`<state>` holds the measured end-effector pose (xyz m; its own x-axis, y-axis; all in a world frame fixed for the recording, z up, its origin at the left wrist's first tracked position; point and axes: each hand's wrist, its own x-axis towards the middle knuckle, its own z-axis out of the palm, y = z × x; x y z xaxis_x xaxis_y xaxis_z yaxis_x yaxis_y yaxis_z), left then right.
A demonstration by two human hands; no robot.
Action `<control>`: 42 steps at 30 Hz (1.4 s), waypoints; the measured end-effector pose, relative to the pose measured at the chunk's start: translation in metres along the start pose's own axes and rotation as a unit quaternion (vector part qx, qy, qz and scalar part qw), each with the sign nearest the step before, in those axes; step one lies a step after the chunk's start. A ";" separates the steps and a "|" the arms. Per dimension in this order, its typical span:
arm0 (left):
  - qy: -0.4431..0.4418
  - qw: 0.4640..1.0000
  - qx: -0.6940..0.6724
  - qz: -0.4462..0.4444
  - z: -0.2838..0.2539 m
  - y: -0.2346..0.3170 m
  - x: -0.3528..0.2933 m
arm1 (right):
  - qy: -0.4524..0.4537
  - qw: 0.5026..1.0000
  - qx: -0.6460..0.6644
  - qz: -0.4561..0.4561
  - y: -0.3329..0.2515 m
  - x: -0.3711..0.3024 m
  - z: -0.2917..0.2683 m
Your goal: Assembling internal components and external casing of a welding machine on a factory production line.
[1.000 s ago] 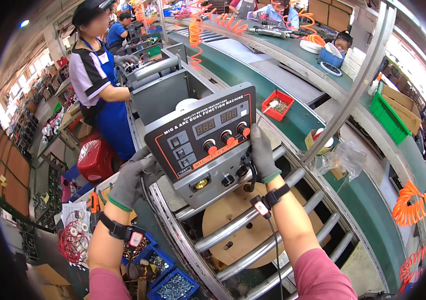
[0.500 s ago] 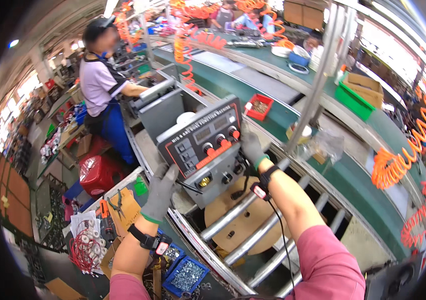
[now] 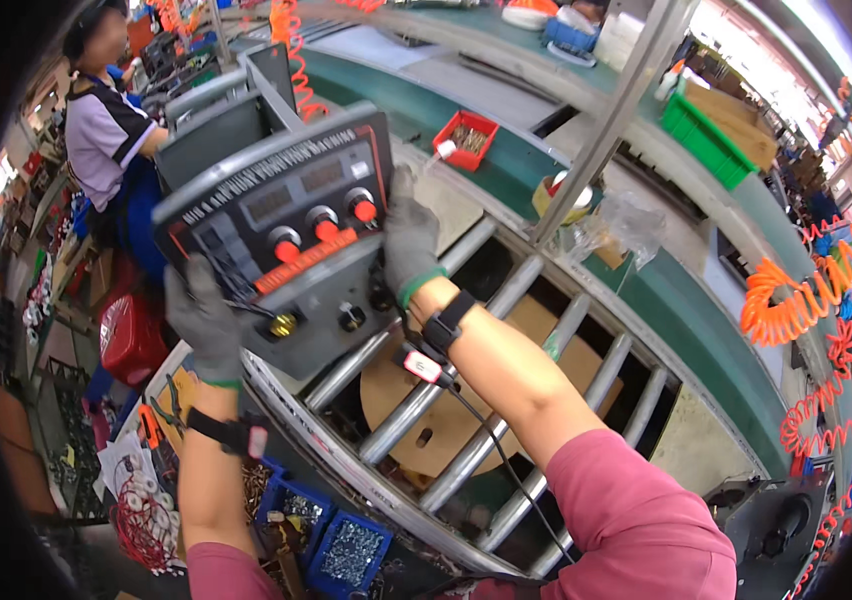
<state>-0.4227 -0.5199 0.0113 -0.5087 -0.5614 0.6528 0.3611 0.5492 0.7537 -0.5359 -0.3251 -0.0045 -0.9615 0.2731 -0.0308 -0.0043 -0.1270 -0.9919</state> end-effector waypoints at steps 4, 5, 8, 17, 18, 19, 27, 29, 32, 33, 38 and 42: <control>0.017 0.947 0.293 0.133 -0.050 -0.086 0.064 | -0.086 0.963 -0.178 -0.185 0.050 0.002 0.046; 0.024 0.826 0.463 0.322 -0.059 -0.106 0.069 | -0.193 0.853 -0.423 -0.236 0.054 0.020 0.067; -0.089 0.939 0.312 0.116 -0.055 -0.151 0.045 | -0.209 0.821 -0.381 -0.370 0.071 0.044 0.107; -0.258 0.934 0.240 -0.065 0.027 -0.127 -0.045 | -0.122 0.986 -0.112 -0.034 0.055 0.006 0.046; -0.264 0.932 0.239 -0.064 0.032 -0.119 -0.050 | -0.082 0.988 -0.117 -0.061 0.063 -0.022 0.029; -0.272 0.931 0.235 -0.064 0.036 -0.111 -0.055 | -0.208 0.969 -0.131 0.007 0.076 -0.045 0.003; -0.321 0.922 0.211 -0.045 0.061 -0.052 -0.086 | -0.249 0.961 -0.109 0.047 0.071 -0.078 -0.071; -0.330 0.921 0.201 -0.040 0.066 -0.037 -0.092 | -0.362 0.844 -0.315 -0.239 0.054 -0.067 -0.096; -0.335 0.923 0.188 -0.029 0.069 -0.014 -0.099 | -0.316 0.900 -0.249 -0.166 0.032 -0.097 -0.128; -0.335 0.924 0.182 -0.027 0.070 -0.006 -0.101 | -0.296 0.946 -0.133 -0.022 0.024 -0.114 -0.142; -0.327 0.933 0.149 0.002 0.076 0.054 -0.113 | -0.205 0.964 -0.158 -0.065 -0.025 -0.217 -0.254; -0.300 0.950 0.078 0.044 0.084 0.140 -0.134 | -0.113 0.952 -0.275 -0.077 -0.080 -0.320 -0.419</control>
<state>-0.3695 -0.3162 0.0227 -0.8525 -0.0808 0.5164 0.3263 0.6895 0.6466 -0.1124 -0.0031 0.0336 -0.9959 0.0287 0.0857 -0.0648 0.4341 -0.8985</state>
